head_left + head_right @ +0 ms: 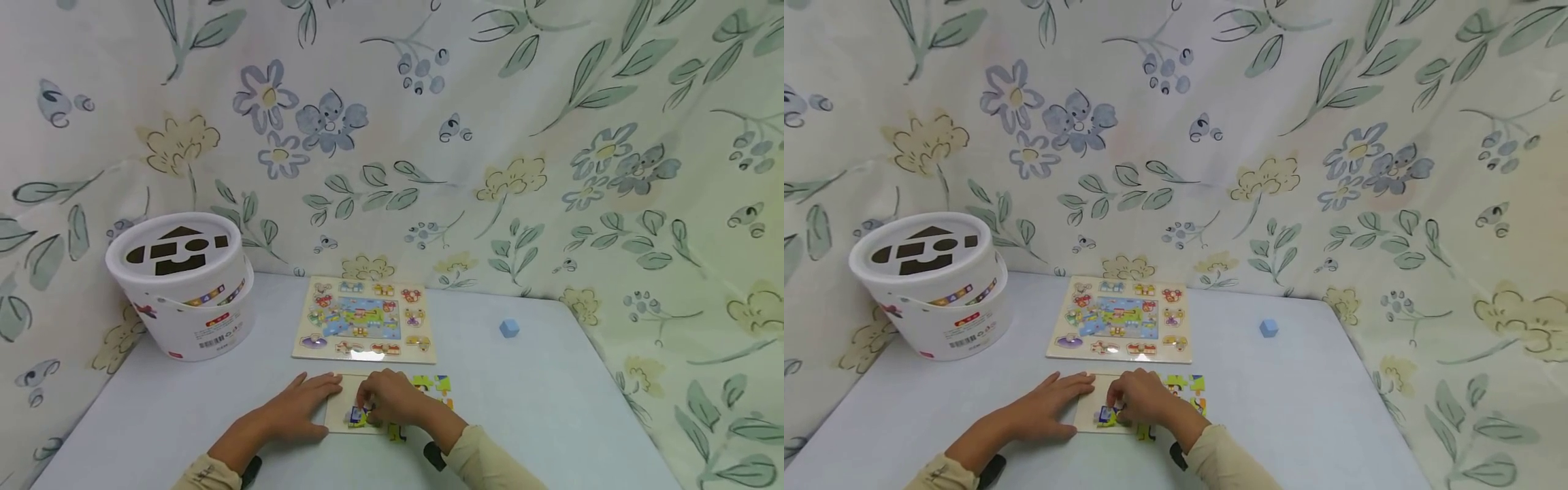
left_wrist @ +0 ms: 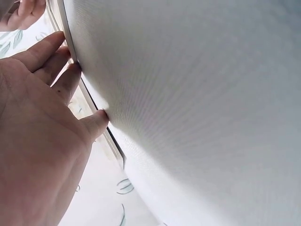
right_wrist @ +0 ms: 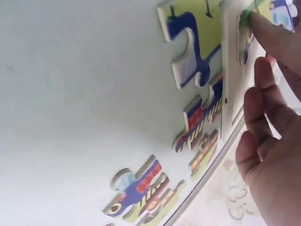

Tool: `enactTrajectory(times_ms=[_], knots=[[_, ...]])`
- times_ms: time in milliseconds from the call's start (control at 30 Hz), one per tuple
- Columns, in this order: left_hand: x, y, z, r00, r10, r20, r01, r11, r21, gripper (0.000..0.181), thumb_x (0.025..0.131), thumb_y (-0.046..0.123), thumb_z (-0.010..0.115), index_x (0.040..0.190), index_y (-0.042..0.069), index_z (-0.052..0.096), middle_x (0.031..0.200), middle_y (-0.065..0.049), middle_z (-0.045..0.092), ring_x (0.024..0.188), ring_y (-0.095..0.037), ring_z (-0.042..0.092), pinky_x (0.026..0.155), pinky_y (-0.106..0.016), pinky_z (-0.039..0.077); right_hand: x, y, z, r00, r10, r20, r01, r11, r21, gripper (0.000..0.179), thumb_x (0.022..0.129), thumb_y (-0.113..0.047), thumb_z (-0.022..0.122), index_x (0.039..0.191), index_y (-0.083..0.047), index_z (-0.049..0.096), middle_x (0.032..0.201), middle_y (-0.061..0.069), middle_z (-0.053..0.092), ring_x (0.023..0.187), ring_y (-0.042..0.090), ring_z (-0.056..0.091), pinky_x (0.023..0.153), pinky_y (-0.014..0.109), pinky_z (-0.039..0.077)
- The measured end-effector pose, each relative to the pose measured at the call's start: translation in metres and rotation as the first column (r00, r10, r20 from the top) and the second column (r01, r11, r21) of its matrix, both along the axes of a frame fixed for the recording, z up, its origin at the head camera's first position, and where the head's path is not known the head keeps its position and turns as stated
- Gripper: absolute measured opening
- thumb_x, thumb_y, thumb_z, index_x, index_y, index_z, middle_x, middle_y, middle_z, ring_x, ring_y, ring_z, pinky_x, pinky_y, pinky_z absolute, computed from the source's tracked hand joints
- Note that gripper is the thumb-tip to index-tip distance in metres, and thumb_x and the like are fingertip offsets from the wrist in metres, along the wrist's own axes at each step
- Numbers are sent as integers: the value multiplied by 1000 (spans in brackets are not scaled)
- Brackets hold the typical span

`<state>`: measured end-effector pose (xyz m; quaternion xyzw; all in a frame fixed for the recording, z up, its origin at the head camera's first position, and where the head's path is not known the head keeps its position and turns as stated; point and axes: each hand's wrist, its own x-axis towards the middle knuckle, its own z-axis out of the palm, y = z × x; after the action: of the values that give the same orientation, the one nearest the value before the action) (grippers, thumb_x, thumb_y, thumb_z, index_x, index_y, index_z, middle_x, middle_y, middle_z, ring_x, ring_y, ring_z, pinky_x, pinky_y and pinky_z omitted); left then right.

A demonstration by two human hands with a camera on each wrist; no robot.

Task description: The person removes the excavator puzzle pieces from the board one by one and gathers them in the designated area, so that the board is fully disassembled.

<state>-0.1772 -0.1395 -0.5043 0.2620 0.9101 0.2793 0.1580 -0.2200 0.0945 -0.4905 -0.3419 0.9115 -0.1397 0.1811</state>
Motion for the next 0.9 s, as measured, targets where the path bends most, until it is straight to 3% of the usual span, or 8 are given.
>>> enactTrajectory(times_ms=[133,300,467,633,900], knots=[[0,2,0,1000,-1,3,1,1000,-8,70,79,32,74,139,8,49,153,-6,38,144,-30,30,115,-64,12,3,4,0,998,-33,62,40,993,-114,11,84,-23,76,89,-27,68,84,-21,60,78,-2,50,72,22,43],[0,2,2,1000,3,0,-3,1000,-4,70,78,31,75,139,7,49,153,-7,39,144,-31,30,115,-64,11,1,20,17,965,-63,254,135,951,-279,5,90,-22,69,89,-18,67,79,-12,62,68,2,54,60,20,47],[1,2,1,1000,12,15,-12,1000,-9,71,77,30,76,139,6,50,153,-8,39,143,-33,30,115,-66,10,-4,57,31,957,-84,279,143,970,-198,4,90,-18,69,86,-17,68,76,-10,62,66,4,54,59,20,48],[1,1,-2,1000,25,13,-25,1000,-15,70,77,30,76,139,7,50,153,-7,39,143,-32,31,115,-65,11,0,92,28,948,-120,294,153,984,-89,6,88,-12,70,82,-15,69,73,-12,61,66,2,51,61,19,46],[0,4,-1,1000,27,2,-27,1000,-11,71,77,32,76,139,9,50,153,-5,39,143,-31,31,115,-64,11,8,105,21,947,-144,286,176,980,-91,8,87,-9,71,82,-16,69,74,-12,62,67,2,53,63,18,48]])
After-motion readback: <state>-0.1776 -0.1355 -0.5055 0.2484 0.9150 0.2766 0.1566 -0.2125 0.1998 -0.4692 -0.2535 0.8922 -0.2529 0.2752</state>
